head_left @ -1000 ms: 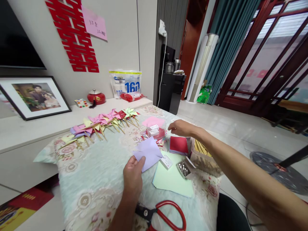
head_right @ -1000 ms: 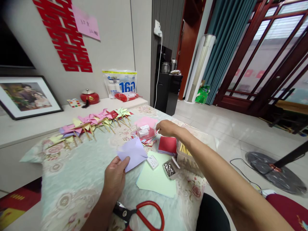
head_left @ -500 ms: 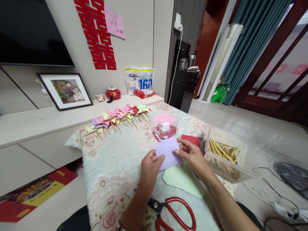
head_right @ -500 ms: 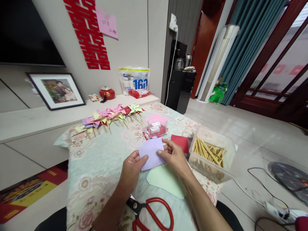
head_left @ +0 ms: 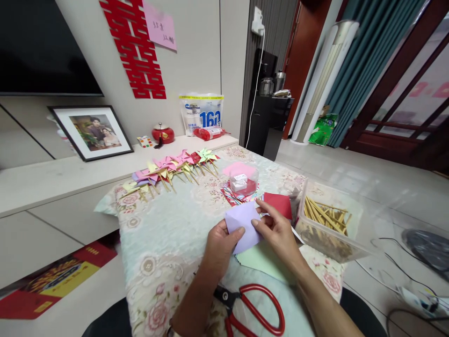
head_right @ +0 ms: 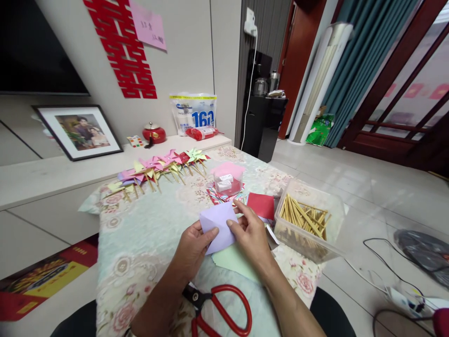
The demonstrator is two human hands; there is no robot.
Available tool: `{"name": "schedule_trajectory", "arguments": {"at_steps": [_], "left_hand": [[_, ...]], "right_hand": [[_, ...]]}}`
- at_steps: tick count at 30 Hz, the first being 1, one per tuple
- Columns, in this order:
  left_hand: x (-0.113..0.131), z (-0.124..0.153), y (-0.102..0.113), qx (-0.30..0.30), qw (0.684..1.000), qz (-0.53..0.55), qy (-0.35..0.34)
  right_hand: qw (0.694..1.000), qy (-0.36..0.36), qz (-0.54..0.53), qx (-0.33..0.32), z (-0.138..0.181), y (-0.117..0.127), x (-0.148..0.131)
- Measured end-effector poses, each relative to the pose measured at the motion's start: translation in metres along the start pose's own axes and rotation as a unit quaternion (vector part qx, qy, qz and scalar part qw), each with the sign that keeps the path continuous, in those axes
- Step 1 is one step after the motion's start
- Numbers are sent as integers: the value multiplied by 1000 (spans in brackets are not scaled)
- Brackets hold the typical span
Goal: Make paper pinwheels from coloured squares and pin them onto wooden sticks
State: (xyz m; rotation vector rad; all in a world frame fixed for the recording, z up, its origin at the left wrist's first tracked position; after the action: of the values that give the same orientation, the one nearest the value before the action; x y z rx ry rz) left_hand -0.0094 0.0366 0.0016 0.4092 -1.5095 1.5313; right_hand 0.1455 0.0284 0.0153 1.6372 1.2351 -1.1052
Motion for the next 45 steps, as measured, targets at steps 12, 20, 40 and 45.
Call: {"name": "schedule_trajectory", "arguments": {"at_steps": [12, 20, 40, 45], "left_hand": [[-6, -4, 7, 11, 1000, -16, -11], [1, 0, 3, 16, 1000, -10, -19], [7, 0, 2, 46, 986, -128, -98], [13, 2, 7, 112, 974, -147, -129]], "right_hand": [[992, -38, -124, 5, 6, -5, 0], [972, 168, 163, -19, 12, -3, -12], [960, 188, 209, -6, 19, -8, -29], [996, 51, 75, 8, 16, -6, -20]]}}
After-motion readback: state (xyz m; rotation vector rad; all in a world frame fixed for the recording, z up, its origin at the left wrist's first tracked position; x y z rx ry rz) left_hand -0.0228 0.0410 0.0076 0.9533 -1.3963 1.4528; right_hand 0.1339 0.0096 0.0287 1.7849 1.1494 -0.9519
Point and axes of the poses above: each hand's wrist, its own z-axis away from the middle knuckle, its own y-axis out of the back of the hand, x = y × z, the point moved 2 cm from there along -z, towards the middle knuckle, and after that the axes turned 6 degrees about y, right-handed, at the moved point
